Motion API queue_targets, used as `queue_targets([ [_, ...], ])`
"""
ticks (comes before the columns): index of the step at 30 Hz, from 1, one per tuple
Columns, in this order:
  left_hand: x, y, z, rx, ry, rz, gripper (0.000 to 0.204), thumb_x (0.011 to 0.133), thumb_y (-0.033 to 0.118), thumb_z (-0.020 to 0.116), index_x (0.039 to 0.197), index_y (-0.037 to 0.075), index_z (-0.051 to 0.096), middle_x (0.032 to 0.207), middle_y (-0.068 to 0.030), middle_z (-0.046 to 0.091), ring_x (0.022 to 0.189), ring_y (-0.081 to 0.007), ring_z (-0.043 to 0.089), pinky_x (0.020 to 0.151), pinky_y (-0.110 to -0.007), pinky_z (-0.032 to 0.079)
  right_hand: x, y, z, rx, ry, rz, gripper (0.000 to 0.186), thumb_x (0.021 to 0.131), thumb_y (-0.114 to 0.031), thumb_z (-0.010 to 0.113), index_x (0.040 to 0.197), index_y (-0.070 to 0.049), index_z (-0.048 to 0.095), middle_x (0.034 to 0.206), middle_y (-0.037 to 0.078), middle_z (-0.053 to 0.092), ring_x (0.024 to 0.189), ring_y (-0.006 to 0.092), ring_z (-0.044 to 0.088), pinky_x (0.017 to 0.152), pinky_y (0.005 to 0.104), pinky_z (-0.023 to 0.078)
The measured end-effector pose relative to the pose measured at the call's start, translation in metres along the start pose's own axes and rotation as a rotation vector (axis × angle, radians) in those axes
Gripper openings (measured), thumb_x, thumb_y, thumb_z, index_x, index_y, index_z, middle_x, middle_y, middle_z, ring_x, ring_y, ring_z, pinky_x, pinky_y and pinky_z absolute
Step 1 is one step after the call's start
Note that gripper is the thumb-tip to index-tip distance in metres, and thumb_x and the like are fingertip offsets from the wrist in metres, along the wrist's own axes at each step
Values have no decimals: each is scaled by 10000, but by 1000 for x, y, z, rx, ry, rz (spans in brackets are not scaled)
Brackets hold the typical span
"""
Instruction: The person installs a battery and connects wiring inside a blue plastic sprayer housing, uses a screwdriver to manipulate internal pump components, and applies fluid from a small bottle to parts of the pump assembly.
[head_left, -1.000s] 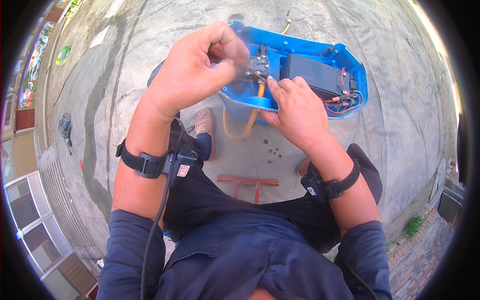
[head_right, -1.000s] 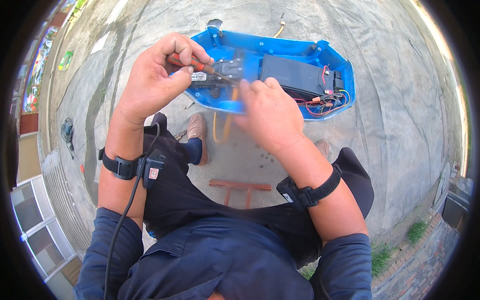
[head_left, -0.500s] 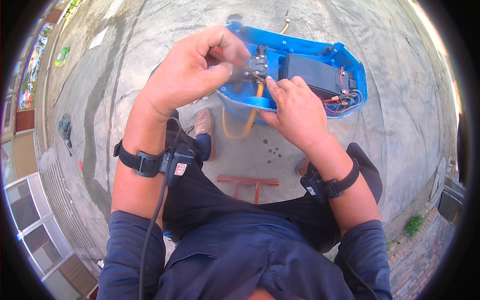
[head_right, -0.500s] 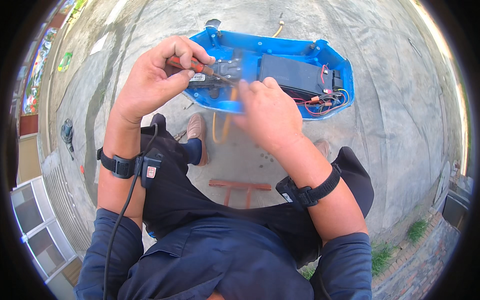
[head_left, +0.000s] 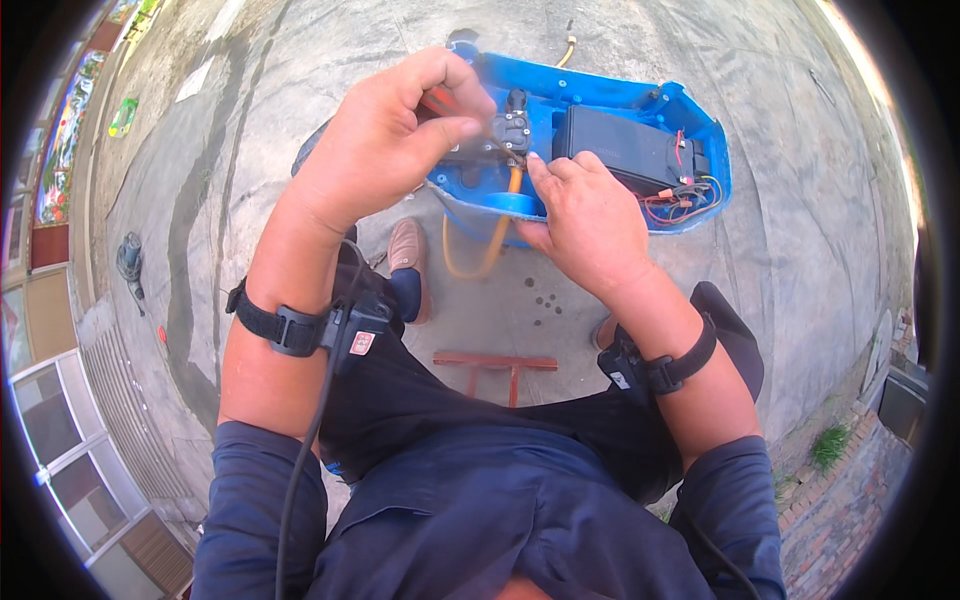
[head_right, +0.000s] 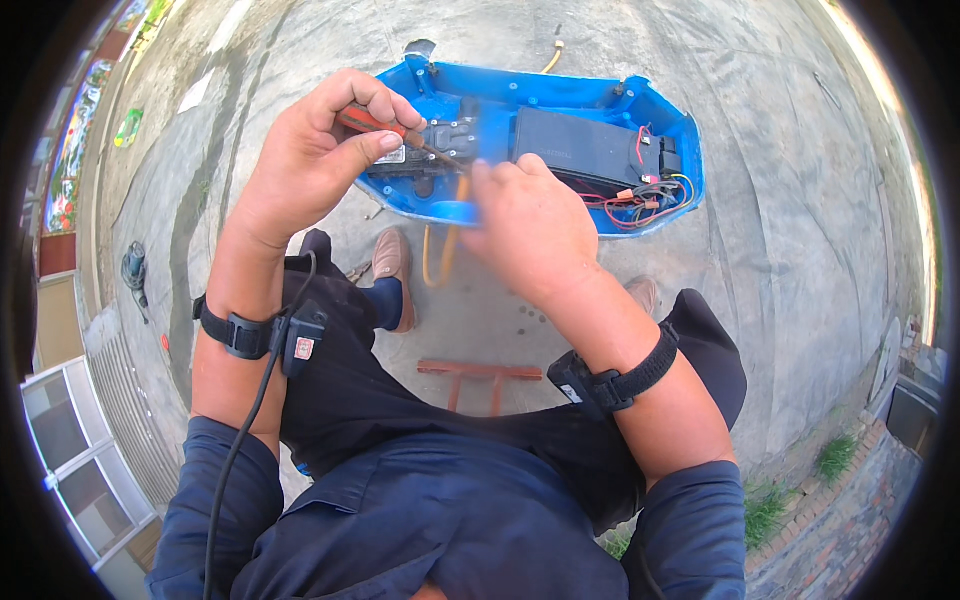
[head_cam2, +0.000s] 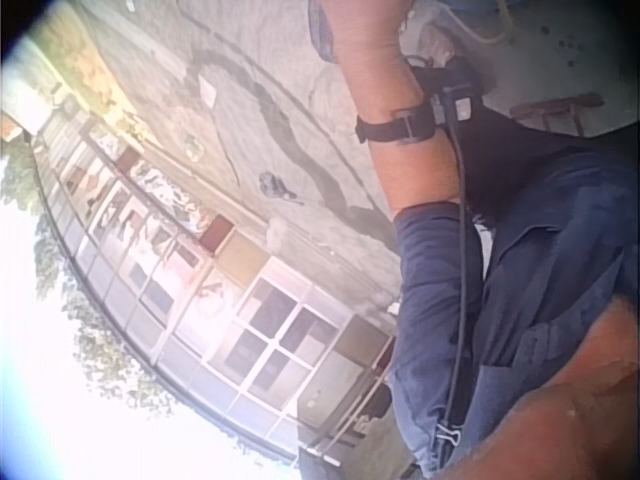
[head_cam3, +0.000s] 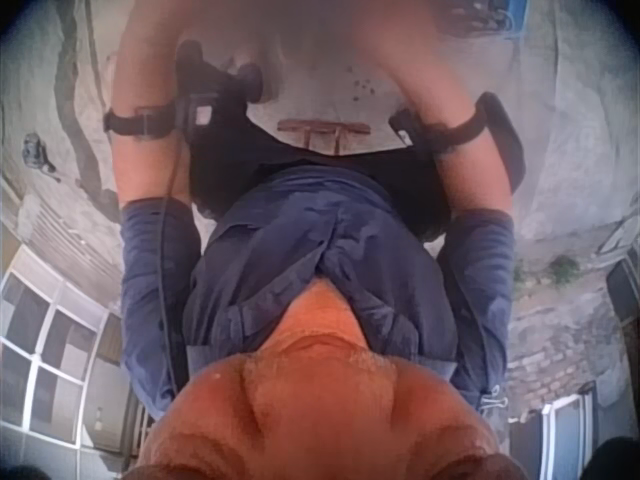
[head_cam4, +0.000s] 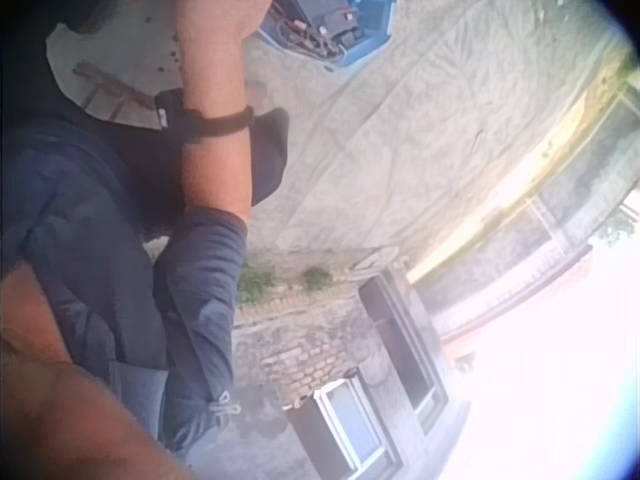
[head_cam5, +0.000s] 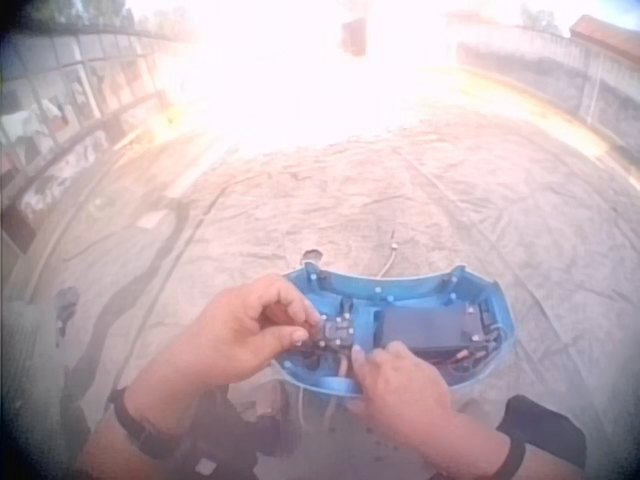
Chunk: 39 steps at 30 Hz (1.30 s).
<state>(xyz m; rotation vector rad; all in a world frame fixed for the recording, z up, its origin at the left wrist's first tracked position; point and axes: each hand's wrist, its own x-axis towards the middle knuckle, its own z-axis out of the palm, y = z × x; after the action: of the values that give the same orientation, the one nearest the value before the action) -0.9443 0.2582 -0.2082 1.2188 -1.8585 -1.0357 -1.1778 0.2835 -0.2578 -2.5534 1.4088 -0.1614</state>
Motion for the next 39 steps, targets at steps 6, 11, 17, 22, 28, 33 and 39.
queue_targets([
  [6, -3, -2, 5, 37, 51, 27, 170, 923, -58, 687, 1013, 45, 587, 1048, -89, 720, 994, -160, 704, 894, -305, 557, 0, 2, 5, 1, 40, -29, 667, 796, -331, 800, 1365, -24, 634, 1012, 60, 669, 1003, 241, 610, 891, 333, 545],
  [11, -2, 7, 8, 143, 135, 16, 173, 931, -38, 698, 1051, 39, 600, 1038, -93, 721, 976, -154, 708, 870, -297, 562, -1, 1, 4, 36, 55, -37, 484, 816, -262, 726, 1241, -38, 663, 1020, 102, 719, 1023, 263, 650, 890, 375, 566],
  [17, -5, 2, 8, 106, 102, 60, 158, 942, -43, 685, 1049, 32, 598, 1064, -95, 722, 993, -158, 708, 888, -304, 564, 0, 2, 5, 5, 59, -31, 583, 789, -294, 770, 1298, -36, 654, 1006, 79, 693, 1013, 250, 634, 884, 355, 560],
  [22, -6, 0, 3, -11, 59, 55, 152, 948, -55, 670, 964, 56, 566, 1079, -88, 703, 1068, -188, 708, 915, -318, 562, 0, 1, 5, 8, 50, -13, 684, 763, -323, 814, 1360, -35, 644, 988, 49, 666, 1006, 233, 614, 878, 331, 552],
  [28, -6, -1, 2, 1, 51, 69, 161, 949, -63, 661, 958, 62, 560, 1079, -88, 698, 1097, -201, 707, 933, -324, 563, 1, 1, 3, -5, 45, -19, 680, 766, -317, 812, 1364, -41, 644, 991, 49, 668, 1006, 233, 615, 880, 327, 553],
  [33, -5, -3, 1, -39, 48, 74, 166, 949, -69, 654, 951, 63, 554, 1079, -93, 700, 1086, -208, 712, 930, -331, 574, 1, -1, -1, 42, 23, -7, 427, 820, -246, 721, 1203, -65, 662, 1027, 105, 717, 1022, 273, 654, 885, 387, 570],
  [39, -5, -6, 0, -91, 38, 69, 169, 953, -67, 653, 941, 65, 548, 1083, -101, 706, 1079, -210, 715, 925, -335, 579, 1, 0, 0, 33, 7, -1, 495, 821, -244, 721, 1272, -52, 649, 1083, 106, 714, 1062, 265, 644, 920, 379, 561],
])
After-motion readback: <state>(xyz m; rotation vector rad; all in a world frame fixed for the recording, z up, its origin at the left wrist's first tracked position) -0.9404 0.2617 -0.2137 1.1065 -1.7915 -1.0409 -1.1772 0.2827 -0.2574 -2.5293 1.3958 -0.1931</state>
